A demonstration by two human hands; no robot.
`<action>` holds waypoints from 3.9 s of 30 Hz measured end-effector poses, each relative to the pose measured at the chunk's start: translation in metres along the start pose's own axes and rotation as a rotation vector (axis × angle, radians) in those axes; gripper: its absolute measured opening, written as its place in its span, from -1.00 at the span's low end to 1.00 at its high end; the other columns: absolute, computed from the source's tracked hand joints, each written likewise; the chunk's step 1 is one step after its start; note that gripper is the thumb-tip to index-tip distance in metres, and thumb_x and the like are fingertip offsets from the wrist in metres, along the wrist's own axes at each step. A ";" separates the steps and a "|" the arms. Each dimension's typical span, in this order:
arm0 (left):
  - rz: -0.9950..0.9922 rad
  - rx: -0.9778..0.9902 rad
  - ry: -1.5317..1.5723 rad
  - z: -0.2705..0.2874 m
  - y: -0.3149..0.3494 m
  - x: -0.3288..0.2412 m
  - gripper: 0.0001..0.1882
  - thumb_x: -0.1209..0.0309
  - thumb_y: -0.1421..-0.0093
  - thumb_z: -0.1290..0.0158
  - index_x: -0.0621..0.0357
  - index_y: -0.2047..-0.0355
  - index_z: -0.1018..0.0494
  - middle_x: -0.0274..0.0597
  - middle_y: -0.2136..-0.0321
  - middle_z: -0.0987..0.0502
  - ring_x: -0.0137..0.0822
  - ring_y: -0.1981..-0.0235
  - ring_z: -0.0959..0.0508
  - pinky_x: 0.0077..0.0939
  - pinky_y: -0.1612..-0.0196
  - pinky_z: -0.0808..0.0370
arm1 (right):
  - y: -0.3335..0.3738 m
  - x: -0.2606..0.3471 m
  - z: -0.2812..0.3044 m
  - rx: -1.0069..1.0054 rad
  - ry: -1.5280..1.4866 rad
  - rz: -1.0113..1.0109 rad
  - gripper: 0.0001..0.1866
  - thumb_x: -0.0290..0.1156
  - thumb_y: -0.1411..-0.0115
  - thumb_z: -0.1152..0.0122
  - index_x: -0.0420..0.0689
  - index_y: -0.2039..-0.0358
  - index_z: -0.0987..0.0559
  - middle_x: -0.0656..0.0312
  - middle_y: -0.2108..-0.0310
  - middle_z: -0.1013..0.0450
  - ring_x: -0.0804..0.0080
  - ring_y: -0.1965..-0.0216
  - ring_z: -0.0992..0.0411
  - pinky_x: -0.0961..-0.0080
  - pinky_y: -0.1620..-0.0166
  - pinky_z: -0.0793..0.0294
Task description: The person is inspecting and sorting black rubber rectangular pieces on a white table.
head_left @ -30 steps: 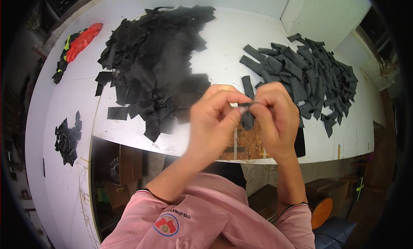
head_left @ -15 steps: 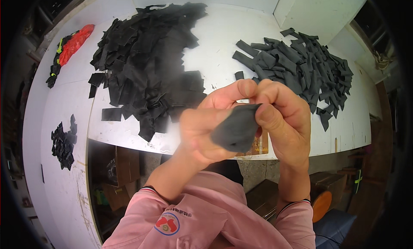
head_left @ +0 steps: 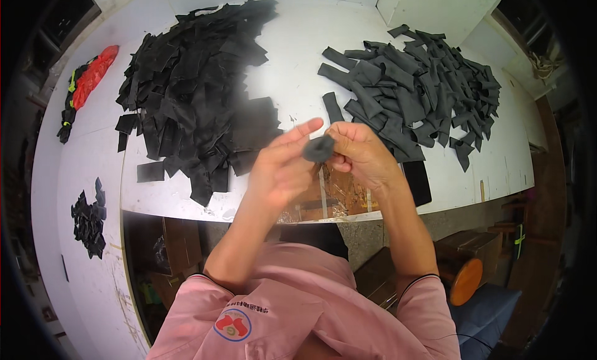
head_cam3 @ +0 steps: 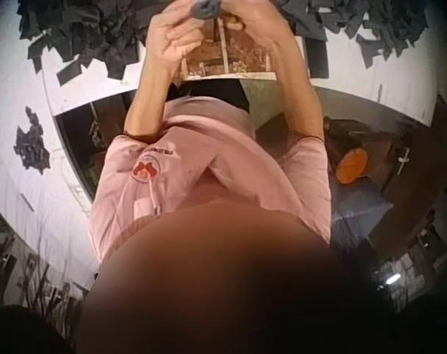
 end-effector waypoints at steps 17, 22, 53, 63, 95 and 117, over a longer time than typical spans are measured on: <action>0.007 -0.091 -0.019 0.044 0.008 0.007 -0.63 0.52 -0.10 0.20 0.27 0.03 -0.20 -0.28 0.54 -0.37 -0.65 0.85 -0.15 -0.79 0.85 -0.09 | -0.007 -0.036 0.006 0.026 0.036 -0.032 -0.75 -0.26 -0.12 -0.03 -0.14 0.59 -0.39 0.43 0.71 -0.22 0.75 0.70 -0.13 0.83 0.63 -0.10; -0.489 -0.263 -1.194 0.012 0.022 -0.031 -0.59 0.48 -0.10 0.08 0.21 0.01 -0.19 -0.23 0.38 -0.42 -0.56 0.42 -0.39 -0.74 0.45 -0.34 | -0.007 -0.052 0.021 -0.005 0.002 0.007 -0.78 -0.27 -0.12 -0.03 -0.14 0.55 -0.40 0.42 0.67 -0.26 0.74 0.69 -0.17 0.83 0.61 -0.14; -0.550 -0.201 -1.001 -0.024 0.017 -0.030 -0.87 0.56 -0.07 0.05 0.30 0.33 -0.39 -0.12 0.41 -0.46 -0.39 0.33 -0.44 -0.47 0.18 -0.35 | 0.022 0.015 -0.012 -0.096 1.222 0.408 -0.65 -0.19 -0.09 0.03 -0.26 0.57 -0.43 0.01 0.57 -0.38 0.08 0.46 -0.36 0.28 0.42 -0.29; -0.648 -0.142 -0.657 -0.004 0.028 -0.043 -0.91 0.48 -0.06 -0.01 0.24 0.42 -0.40 -0.14 0.40 -0.47 -0.33 0.29 -0.43 -0.45 0.10 -0.29 | 0.020 0.001 -0.012 -0.105 1.341 0.387 -0.59 -0.12 -0.05 0.00 -0.23 0.69 -0.40 0.02 0.68 -0.35 0.05 0.58 -0.33 0.26 0.48 -0.27; -0.462 -0.724 -2.552 0.104 0.011 -0.154 -0.92 0.51 0.10 0.00 0.25 0.65 -0.36 -0.02 0.52 -0.42 -0.03 0.39 -0.36 -0.22 0.36 -0.29 | 0.029 -0.102 -0.043 -0.020 0.476 -0.076 -0.64 -0.21 -0.17 0.12 -0.28 0.46 -0.46 0.26 0.69 -0.35 0.58 0.62 -0.28 0.63 0.51 -0.27; -0.463 -0.646 -1.321 0.028 0.078 -0.088 -0.83 0.47 0.03 -0.09 0.28 0.42 -0.39 -0.33 0.67 -0.43 -0.61 0.71 -0.32 -0.77 0.66 -0.21 | -0.008 -0.111 -0.062 -0.309 -0.746 0.003 -0.81 -0.39 0.00 -0.19 -0.09 0.35 -0.43 0.40 0.43 -0.39 0.62 0.46 -0.31 0.68 0.50 -0.26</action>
Point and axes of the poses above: each hand's wrist, its own y-axis away from the middle knuckle, its own z-axis out of the back of the hand, x = y × z, the point moved 10 cm from there along -y, towards the middle knuckle
